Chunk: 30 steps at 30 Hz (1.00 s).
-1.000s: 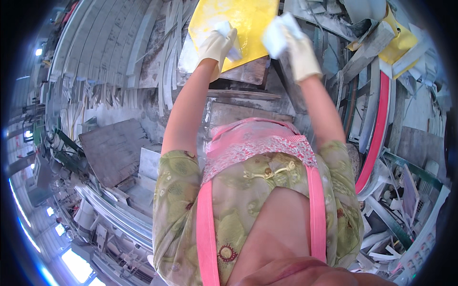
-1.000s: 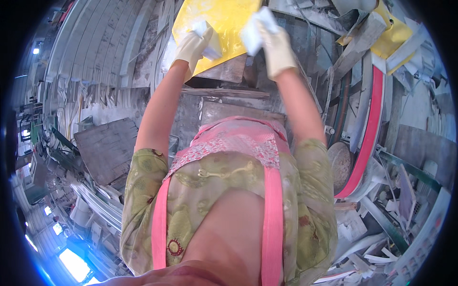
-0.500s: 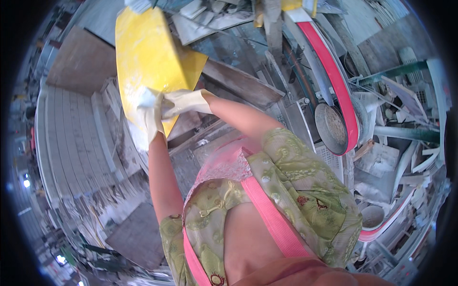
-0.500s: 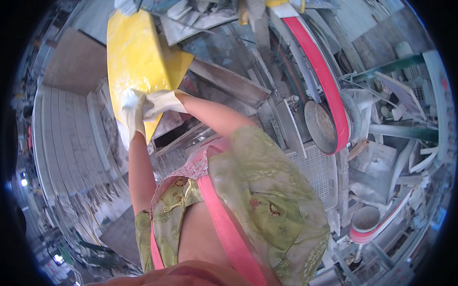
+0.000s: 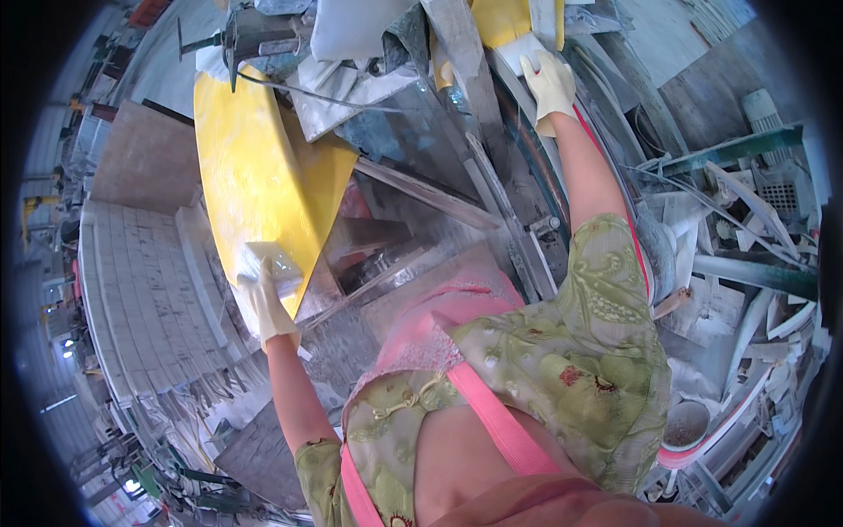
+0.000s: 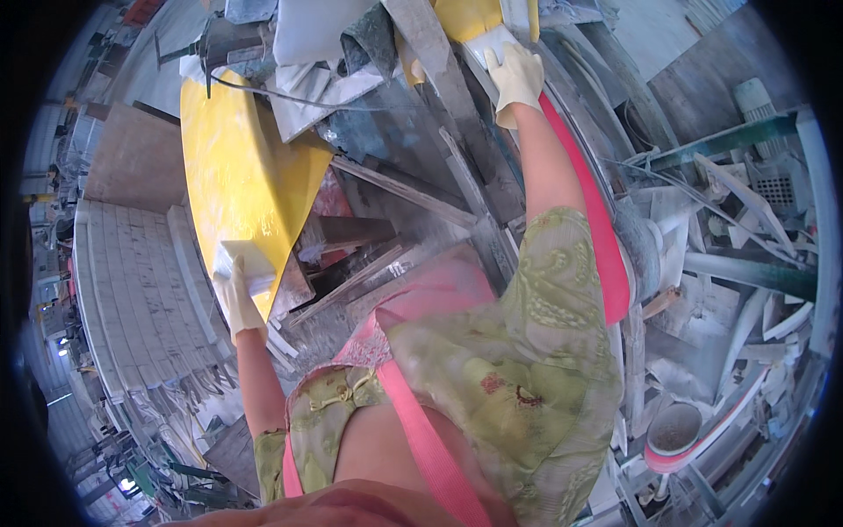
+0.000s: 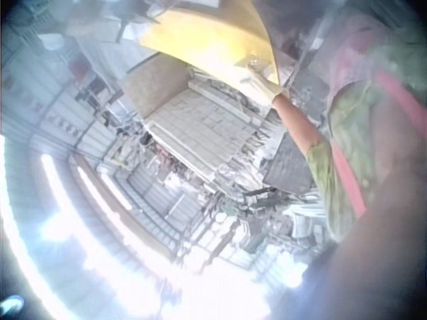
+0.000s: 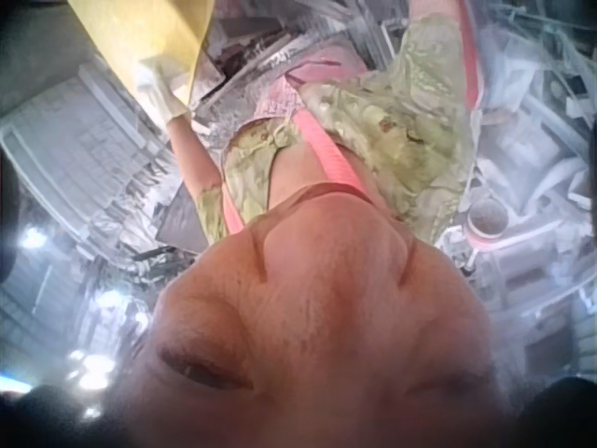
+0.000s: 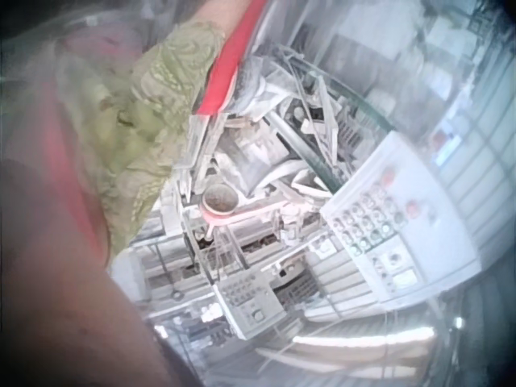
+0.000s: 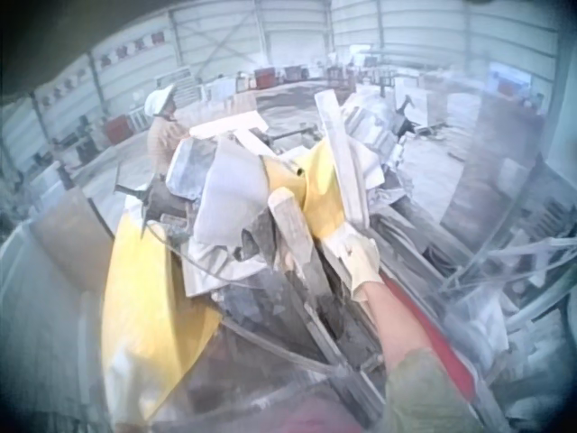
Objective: The person repeatedly presses a large yellow plastic panel against a belt sander, rotating and repositioning it to sand different edges and surfaces. They also briefly handle a small white rectangular piece before returning to the yellow panel.
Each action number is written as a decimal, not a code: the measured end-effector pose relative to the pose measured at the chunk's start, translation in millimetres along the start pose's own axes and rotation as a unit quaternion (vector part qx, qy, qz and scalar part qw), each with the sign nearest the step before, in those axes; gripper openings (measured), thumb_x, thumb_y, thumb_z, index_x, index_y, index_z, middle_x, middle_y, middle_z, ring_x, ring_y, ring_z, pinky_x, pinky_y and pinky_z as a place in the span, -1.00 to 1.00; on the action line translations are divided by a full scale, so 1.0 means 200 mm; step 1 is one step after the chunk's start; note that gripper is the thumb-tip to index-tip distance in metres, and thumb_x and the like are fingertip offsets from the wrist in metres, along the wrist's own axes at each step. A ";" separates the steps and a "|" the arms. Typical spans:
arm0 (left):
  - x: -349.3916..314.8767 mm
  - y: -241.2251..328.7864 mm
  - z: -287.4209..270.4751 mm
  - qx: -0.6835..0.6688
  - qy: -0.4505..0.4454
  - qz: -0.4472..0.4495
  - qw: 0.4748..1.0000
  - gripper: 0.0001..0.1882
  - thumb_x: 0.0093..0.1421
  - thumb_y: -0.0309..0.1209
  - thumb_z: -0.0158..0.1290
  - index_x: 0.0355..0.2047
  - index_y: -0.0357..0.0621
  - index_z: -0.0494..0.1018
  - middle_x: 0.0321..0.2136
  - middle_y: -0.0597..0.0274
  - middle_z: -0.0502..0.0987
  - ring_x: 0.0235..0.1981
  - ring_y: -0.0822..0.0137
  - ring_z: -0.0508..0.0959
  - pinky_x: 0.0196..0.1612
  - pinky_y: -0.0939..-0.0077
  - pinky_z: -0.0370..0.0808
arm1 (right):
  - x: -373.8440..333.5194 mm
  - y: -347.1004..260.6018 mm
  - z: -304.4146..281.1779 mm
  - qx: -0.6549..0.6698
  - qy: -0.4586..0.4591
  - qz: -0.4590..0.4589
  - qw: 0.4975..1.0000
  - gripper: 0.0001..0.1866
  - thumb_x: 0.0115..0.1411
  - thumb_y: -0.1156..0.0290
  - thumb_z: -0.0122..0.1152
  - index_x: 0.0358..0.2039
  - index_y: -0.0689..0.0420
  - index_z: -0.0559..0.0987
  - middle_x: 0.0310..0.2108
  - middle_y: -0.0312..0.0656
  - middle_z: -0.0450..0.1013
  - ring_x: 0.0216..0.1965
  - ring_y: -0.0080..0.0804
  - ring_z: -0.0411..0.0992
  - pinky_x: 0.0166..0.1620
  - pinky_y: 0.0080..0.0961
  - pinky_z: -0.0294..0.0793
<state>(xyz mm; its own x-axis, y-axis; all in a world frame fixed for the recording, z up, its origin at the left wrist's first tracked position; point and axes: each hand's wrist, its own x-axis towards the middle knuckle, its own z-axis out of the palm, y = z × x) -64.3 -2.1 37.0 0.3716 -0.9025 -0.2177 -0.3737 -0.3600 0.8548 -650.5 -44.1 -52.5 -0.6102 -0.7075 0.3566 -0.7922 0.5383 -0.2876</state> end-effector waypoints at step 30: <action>0.01 -0.03 -0.03 0.032 -0.020 0.060 0.997 -0.36 0.29 -0.17 0.14 0.16 -0.40 0.21 0.06 -0.12 0.42 0.08 0.18 0.45 0.22 0.29 0.34 | -0.83 0.50 -0.48 -0.145 -0.177 -0.159 0.960 -0.28 0.28 0.14 0.20 0.37 0.12 0.26 0.39 0.03 0.20 0.42 -0.13 0.15 0.41 -0.31 0.15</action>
<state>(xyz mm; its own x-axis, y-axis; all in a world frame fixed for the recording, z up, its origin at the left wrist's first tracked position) -55.6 -0.3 34.9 0.2867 -0.9485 -0.1346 -0.4672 -0.2610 0.8447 -629.4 171.8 -56.5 -0.3357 -0.9408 0.0465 -0.9389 0.3382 0.0644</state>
